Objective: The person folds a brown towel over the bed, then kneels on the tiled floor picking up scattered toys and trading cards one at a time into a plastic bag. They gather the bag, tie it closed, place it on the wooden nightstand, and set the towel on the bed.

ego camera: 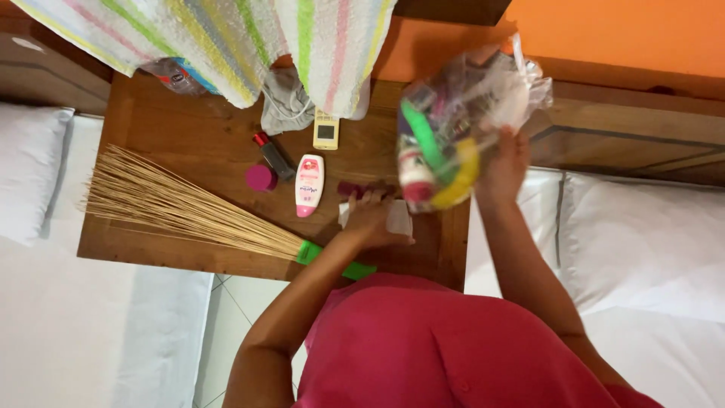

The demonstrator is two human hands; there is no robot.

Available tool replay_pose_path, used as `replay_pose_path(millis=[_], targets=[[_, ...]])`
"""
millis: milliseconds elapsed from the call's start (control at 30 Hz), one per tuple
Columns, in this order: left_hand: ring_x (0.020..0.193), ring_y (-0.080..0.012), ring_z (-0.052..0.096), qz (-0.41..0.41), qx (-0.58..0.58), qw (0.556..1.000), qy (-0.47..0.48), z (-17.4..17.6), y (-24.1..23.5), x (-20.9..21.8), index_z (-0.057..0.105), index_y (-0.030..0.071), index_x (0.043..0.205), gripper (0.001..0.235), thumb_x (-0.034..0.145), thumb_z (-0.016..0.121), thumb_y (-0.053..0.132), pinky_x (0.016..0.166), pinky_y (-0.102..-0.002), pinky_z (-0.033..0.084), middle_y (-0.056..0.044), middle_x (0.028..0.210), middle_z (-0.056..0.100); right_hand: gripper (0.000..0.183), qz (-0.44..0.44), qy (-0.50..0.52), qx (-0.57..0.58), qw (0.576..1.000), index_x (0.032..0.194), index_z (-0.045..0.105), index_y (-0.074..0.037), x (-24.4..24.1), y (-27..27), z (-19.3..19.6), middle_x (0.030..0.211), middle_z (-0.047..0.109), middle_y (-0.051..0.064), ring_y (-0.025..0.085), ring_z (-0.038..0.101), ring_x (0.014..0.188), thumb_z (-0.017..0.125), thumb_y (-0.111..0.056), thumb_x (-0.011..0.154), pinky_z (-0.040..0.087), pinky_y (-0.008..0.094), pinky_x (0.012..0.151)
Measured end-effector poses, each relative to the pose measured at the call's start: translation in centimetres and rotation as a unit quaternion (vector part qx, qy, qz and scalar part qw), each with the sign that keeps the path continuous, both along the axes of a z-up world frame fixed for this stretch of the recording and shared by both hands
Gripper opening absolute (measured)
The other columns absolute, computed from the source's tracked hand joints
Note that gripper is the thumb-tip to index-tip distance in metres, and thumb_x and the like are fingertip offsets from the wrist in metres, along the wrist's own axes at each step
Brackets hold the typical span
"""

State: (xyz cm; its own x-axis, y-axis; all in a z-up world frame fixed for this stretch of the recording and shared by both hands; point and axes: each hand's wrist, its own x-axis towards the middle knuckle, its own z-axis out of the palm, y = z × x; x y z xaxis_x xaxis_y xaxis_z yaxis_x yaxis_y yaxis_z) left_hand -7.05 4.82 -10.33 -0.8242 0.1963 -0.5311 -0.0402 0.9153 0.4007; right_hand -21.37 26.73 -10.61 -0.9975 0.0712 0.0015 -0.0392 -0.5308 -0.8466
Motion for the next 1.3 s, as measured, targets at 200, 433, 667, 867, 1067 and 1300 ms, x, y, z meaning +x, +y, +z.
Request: replay_pose_path(millis=[200, 433, 667, 867, 1067, 1300], targets=[[0.127, -0.0386, 0.058, 0.273, 0.568, 0.76, -0.16, -8.8, 2.3, 0.6, 0.007, 0.015, 0.162, 0.096, 0.092, 0.041, 0.071, 0.104, -0.046, 0.048, -0.023, 0.149, 0.052, 0.029, -0.046, -0.029, -0.034, 0.998, 0.132, 0.053, -0.003, 2.1, -5.1, -2.6, 0.126, 0.062, 0.013, 0.025, 0.064, 0.113, 0.054, -0.022, 0.11, 0.056, 0.04, 0.099], [0.122, -0.0325, 0.06, 0.468, 0.672, 0.537, -0.204, -5.8, 0.0, -4.1, 0.02, 0.015, 0.158, 0.085, 0.094, 0.033, 0.069, 0.102, -0.049, 0.051, -0.023, 0.141, 0.054, 0.034, 0.049, -0.128, 0.038, 0.99, 0.132, 0.051, -0.006, 9.0, -5.2, -3.5, 0.129, 0.059, 0.007, 0.02, 0.06, 0.119, 0.056, -0.025, 0.105, 0.051, 0.04, 0.108], [0.116, -0.0279, 0.068, 0.484, 0.626, 0.605, -0.084, -14.1, -1.0, -10.8, 0.051, 0.007, 0.138, 0.042, 0.103, 0.05, 0.031, 0.092, -0.047, 0.06, -0.016, 0.133, 0.063, 0.027, 0.198, -0.238, 0.099, 0.946, 0.121, 0.059, -0.003, 9.7, -1.3, -6.4, 0.127, 0.064, 0.011, 0.025, 0.062, 0.123, 0.054, -0.026, 0.107, 0.05, 0.044, 0.108], [0.107, -0.027, 0.069, 0.532, 0.622, 0.573, -0.042, -13.9, -2.4, -13.3, 0.048, 0.014, 0.136, 0.037, 0.1, 0.055, 0.022, 0.085, -0.049, 0.063, -0.01, 0.125, 0.063, 0.037, 0.251, -0.311, 0.169, 0.901, 0.126, 0.057, -0.001, 10.6, 5.1, -8.7, 0.125, 0.066, 0.016, 0.026, 0.066, 0.117, 0.05, -0.032, 0.106, 0.053, 0.043, 0.101], [0.106, -0.0287, 0.068, 0.567, 0.607, 0.556, 0.001, -13.1, -2.7, -15.5, 0.049, 0.01, 0.134, 0.036, 0.102, 0.058, 0.022, 0.083, -0.048, 0.065, -0.012, 0.124, 0.064, 0.06, 0.149, -0.219, 0.269, 0.926, 0.14, 0.023, 0.001, 9.3, 4.5, -8.1, 0.127, 0.06, 0.023, 0.028, 0.071, 0.106, 0.061, -0.025, 0.102, 0.061, 0.04, 0.088], [0.117, -0.0239, 0.065, 0.536, 0.603, 0.59, 0.009, -12.5, -2.8, -14.4, 0.047, 0.012, 0.134, 0.038, 0.098, 0.06, 0.017, 0.092, -0.042, 0.061, -0.01, 0.129, 0.063, 0.068, 0.134, -0.151, 0.29, 0.936, 0.146, 0.013, -0.009, 5.5, 2.4, -9.8, 0.127, 0.055, 0.02, 0.026, 0.07, 0.095, 0.06, -0.009, 0.097, 0.066, 0.039, 0.073]])
